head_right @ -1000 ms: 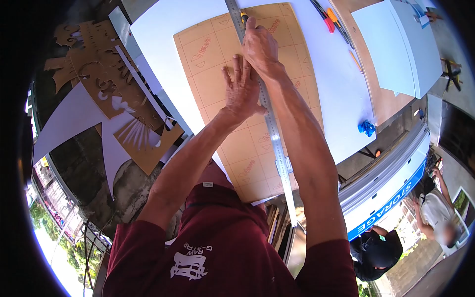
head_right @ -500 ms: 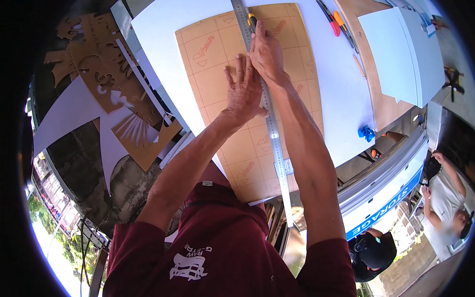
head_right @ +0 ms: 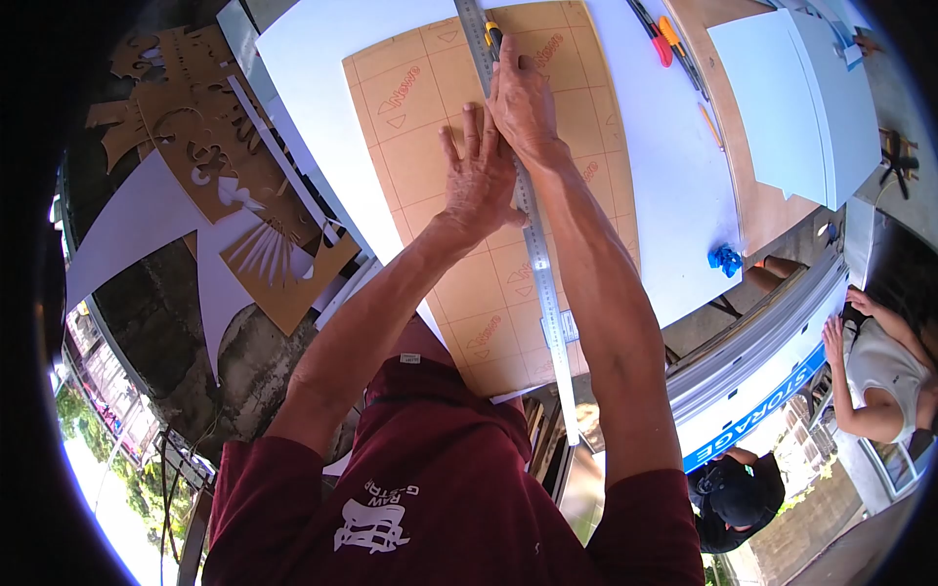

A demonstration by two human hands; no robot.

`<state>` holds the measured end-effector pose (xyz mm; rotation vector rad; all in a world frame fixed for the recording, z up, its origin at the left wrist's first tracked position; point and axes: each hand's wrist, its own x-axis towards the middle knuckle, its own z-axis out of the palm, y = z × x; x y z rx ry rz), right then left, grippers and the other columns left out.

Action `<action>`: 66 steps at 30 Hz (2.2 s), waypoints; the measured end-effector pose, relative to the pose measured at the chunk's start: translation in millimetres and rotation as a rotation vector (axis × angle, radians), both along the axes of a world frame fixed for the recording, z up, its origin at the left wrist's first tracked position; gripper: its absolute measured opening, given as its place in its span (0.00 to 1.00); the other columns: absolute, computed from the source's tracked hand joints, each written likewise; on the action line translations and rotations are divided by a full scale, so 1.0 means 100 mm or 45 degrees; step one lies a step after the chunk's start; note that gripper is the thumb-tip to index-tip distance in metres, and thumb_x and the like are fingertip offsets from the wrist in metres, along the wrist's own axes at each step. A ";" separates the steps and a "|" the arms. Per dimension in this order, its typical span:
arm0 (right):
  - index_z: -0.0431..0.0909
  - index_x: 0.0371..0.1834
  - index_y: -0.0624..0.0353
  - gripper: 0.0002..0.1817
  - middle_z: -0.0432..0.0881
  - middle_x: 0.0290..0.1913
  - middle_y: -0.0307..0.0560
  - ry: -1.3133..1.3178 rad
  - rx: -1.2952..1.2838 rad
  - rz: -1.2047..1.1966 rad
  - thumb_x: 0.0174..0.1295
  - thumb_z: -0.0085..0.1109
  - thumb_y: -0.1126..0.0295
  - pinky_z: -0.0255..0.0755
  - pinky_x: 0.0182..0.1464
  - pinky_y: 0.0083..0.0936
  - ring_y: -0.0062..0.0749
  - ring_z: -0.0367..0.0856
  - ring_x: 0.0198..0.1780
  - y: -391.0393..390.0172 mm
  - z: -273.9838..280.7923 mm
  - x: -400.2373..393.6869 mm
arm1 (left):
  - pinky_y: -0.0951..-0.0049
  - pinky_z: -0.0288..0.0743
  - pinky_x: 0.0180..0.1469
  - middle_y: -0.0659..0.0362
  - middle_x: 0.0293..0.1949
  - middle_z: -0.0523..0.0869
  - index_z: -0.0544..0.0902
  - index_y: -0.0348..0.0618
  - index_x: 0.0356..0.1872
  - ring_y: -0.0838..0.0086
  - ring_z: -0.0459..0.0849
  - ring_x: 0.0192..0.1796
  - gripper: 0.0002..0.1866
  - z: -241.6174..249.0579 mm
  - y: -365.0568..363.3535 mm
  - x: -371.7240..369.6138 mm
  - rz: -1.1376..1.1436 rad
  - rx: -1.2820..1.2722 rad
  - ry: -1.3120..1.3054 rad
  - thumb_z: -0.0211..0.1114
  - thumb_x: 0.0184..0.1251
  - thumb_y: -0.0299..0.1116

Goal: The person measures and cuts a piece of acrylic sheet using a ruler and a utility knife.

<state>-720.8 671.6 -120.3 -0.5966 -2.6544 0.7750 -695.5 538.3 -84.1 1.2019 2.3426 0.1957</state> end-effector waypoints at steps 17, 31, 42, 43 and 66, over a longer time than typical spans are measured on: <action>0.65 0.71 0.73 0.25 0.82 0.41 0.72 0.049 0.075 0.067 0.74 0.53 0.73 0.83 0.36 0.50 0.65 0.86 0.39 0.03 -0.05 -0.02 | 0.18 0.46 0.75 0.37 0.82 0.43 0.54 0.30 0.81 0.32 0.39 0.83 0.77 -0.01 -0.01 0.01 0.011 0.031 0.017 0.91 0.30 0.55; 0.67 0.71 0.73 0.27 0.84 0.38 0.69 -0.127 0.060 0.010 0.71 0.56 0.72 0.81 0.35 0.51 0.62 0.87 0.35 -0.02 0.04 0.01 | 0.17 0.44 0.75 0.38 0.82 0.45 0.50 0.34 0.83 0.33 0.38 0.84 0.77 0.00 -0.01 0.04 0.025 0.023 -0.061 0.92 0.31 0.50; 0.71 0.61 0.73 0.18 0.83 0.29 0.69 0.038 0.110 0.199 0.71 0.49 0.76 0.78 0.35 0.54 0.65 0.85 0.32 0.24 0.02 -0.13 | 0.18 0.47 0.74 0.35 0.82 0.45 0.49 0.20 0.79 0.33 0.41 0.84 0.79 -0.03 -0.01 0.01 0.032 0.092 -0.001 0.93 0.29 0.51; 0.71 0.61 0.73 0.18 0.83 0.30 0.69 0.038 0.164 0.195 0.71 0.50 0.75 0.78 0.36 0.54 0.65 0.85 0.33 0.25 -0.03 -0.12 | 0.18 0.47 0.74 0.35 0.82 0.45 0.49 0.21 0.79 0.33 0.41 0.84 0.79 -0.03 -0.01 -0.01 0.031 0.087 0.010 0.93 0.29 0.51; 0.71 0.67 0.69 0.23 0.86 0.34 0.66 -0.384 0.049 0.038 0.69 0.53 0.74 0.77 0.38 0.56 0.65 0.87 0.38 -0.09 0.49 0.35 | 0.18 0.41 0.75 0.38 0.83 0.44 0.53 0.44 0.84 0.34 0.37 0.84 0.76 -0.09 -0.03 0.02 0.021 0.085 0.022 0.92 0.30 0.52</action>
